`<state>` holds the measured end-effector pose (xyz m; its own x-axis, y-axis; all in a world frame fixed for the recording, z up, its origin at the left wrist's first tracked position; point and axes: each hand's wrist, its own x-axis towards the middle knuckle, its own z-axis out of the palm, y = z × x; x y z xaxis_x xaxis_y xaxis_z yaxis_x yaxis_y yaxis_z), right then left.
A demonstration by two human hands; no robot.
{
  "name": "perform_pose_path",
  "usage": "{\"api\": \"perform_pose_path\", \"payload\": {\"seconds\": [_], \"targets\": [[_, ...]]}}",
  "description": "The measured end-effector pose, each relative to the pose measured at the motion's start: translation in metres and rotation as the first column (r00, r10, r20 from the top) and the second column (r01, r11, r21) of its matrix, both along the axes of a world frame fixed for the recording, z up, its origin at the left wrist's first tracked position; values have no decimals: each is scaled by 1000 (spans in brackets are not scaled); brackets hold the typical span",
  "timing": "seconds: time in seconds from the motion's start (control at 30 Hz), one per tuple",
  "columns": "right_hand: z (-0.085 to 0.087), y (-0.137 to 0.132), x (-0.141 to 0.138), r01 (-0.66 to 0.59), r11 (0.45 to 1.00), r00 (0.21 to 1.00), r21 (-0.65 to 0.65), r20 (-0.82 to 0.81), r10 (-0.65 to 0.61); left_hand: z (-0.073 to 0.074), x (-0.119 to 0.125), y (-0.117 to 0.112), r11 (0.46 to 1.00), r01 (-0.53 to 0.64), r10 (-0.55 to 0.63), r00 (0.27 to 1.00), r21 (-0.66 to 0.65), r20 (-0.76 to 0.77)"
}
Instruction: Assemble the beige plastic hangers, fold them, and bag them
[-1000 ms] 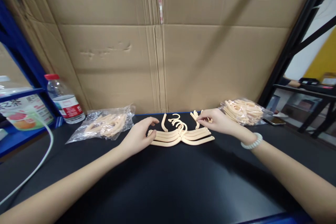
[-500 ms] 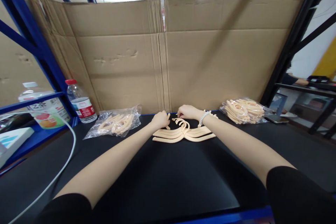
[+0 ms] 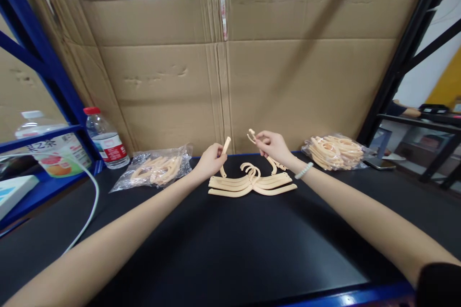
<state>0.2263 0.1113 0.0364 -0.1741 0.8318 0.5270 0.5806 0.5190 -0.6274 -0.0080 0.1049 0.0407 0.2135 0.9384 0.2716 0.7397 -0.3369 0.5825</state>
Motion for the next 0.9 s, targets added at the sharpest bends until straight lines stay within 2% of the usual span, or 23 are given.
{"api": "perform_pose_path", "payload": {"seconds": [0.13, 0.2, 0.27, 0.33, 0.43, 0.5, 0.73, 0.9], "targets": [[2, -49, 11, -75, 995, 977, -60, -205, 61, -14, -6, -48, 992, 125, -121, 970, -4, 212], [-1, -69, 13, -153, 981, 926, -118, -364, 101, -26, -6, -72, 980, 200, -186, 936, -17, 297], [-4, -83, 13, -214, 962, 846, -168, -525, 96, -37, -5, -90, 946, 325, -283, 813, 8, 508], [-8, -91, 12, -264, 940, 768, -218, -637, 67, -45, -3, -102, 931, 365, -294, 751, 0, 591], [-12, -98, 8, -350, 897, 666, -269, -745, 37, -50, 0, -106, 931, 366, -271, 716, -15, 644], [-15, -100, 6, -397, 874, 633, -279, -773, 41, -51, 0, -104, 935, 355, -249, 702, -24, 667], [-22, -106, -2, -489, 779, 709, -392, -699, 93, -54, -2, -98, 948, 299, -121, 660, -112, 741], [-24, -111, -8, -498, 780, 723, -378, -678, 133, -51, 0, -100, 949, 287, -85, 633, -131, 769]]}}
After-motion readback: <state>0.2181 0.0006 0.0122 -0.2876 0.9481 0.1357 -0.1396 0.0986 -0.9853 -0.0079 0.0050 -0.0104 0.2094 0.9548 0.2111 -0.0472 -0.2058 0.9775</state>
